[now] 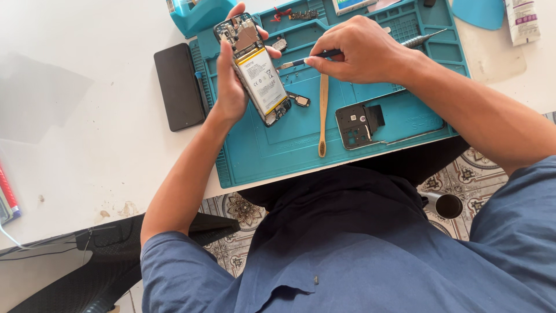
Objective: The person disassembles a smartphone on a workbench. They remove the battery, unscrew and detach the motherboard, and clean the board with a toothbrush. Screws and small components are placed on the mat.
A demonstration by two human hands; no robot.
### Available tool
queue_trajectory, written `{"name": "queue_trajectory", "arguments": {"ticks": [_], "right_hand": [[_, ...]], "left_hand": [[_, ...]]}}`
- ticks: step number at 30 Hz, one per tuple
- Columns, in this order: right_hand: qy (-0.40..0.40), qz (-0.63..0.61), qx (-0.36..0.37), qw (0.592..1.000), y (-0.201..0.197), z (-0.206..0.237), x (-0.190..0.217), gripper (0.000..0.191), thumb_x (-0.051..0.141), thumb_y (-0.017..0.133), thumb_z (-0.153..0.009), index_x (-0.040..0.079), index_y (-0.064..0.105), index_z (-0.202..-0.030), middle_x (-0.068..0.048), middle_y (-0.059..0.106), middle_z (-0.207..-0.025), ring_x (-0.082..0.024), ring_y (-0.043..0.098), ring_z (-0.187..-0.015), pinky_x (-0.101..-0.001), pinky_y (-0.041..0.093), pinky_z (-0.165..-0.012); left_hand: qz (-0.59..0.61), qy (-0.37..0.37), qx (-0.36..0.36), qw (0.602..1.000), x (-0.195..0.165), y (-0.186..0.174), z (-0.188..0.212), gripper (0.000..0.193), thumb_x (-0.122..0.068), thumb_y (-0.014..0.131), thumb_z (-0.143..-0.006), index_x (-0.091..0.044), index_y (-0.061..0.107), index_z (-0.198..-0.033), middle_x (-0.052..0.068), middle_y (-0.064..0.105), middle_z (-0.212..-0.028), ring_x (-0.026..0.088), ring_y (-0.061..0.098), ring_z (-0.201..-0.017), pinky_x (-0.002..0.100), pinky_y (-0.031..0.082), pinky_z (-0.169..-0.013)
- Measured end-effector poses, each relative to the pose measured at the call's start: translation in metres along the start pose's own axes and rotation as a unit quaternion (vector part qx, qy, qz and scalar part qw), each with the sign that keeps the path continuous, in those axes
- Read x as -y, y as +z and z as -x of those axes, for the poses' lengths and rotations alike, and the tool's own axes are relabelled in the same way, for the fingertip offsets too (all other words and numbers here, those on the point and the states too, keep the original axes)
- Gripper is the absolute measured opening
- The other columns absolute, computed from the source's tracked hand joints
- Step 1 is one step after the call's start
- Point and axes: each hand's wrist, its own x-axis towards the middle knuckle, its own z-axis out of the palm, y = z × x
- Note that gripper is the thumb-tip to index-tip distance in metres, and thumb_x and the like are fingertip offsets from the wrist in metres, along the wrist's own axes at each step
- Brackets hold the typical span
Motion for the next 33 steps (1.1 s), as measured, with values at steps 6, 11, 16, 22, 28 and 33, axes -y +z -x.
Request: {"name": "queue_trajectory", "arguments": {"ticks": [6,11,16,22,28,33], "right_hand": [[-0.009,-0.006,0.002,1.0,0.006,0.0,0.002,0.025,0.024,0.073,-0.101,0.0,0.079,-0.1,-0.012,0.071,-0.075,-0.021,0.066,-0.059,-0.0318,0.05,-0.056],[-0.002,-0.011,0.009,1.0,0.011,0.0,0.0,0.027,0.027,0.074,-0.101,0.0,0.078,-0.098,-0.01,0.068,-0.07,-0.021,0.063,-0.056,-0.0328,0.047,-0.054],[0.044,-0.038,0.038,0.998,0.013,-0.003,-0.003,0.036,0.035,0.073,-0.102,0.001,0.076,-0.09,-0.008,0.061,-0.059,-0.019,0.055,-0.047,-0.0336,0.042,-0.049],[0.039,-0.03,0.025,0.998,0.016,-0.005,-0.005,0.039,0.037,0.072,-0.103,0.003,0.073,-0.085,-0.006,0.06,-0.058,-0.017,0.052,-0.045,-0.0315,0.038,-0.048],[0.044,-0.063,0.026,0.997,0.021,-0.007,-0.002,0.036,0.034,0.072,-0.104,0.002,0.073,-0.087,-0.006,0.062,-0.061,-0.015,0.052,-0.047,-0.0295,0.038,-0.047],[0.056,-0.075,0.035,0.995,0.025,-0.01,-0.002,0.036,0.034,0.071,-0.104,0.002,0.073,-0.088,-0.005,0.062,-0.061,-0.012,0.052,-0.047,-0.0283,0.038,-0.046]], "left_hand": [[-0.135,0.006,0.034,0.99,0.009,-0.002,0.007,0.068,-0.063,0.025,-0.117,-0.03,-0.008,-0.166,0.008,0.046,-0.135,0.018,0.063,-0.119,0.036,0.061,-0.097],[-0.122,-0.01,0.052,0.991,0.012,-0.006,0.01,0.074,-0.063,0.028,-0.115,-0.026,-0.012,-0.164,0.009,0.042,-0.135,0.019,0.062,-0.123,0.038,0.063,-0.092],[-0.088,-0.024,0.042,0.995,0.015,-0.008,0.012,0.078,-0.065,0.027,-0.112,-0.024,-0.008,-0.168,0.009,0.047,-0.132,0.018,0.065,-0.118,0.038,0.067,-0.087],[-0.009,-0.046,0.009,0.999,0.013,-0.013,0.014,0.075,-0.064,0.03,-0.111,-0.026,0.002,-0.169,0.01,0.054,-0.129,0.018,0.069,-0.114,0.037,0.067,-0.09],[0.104,-0.079,-0.027,0.991,0.012,-0.017,0.015,0.065,-0.055,0.036,-0.112,-0.028,0.013,-0.167,0.01,0.056,-0.129,0.02,0.071,-0.108,0.037,0.067,-0.084],[0.145,-0.09,-0.048,0.984,0.013,-0.02,0.018,0.062,-0.05,0.039,-0.113,-0.027,0.018,-0.166,0.011,0.056,-0.129,0.021,0.071,-0.107,0.037,0.066,-0.088]]}}
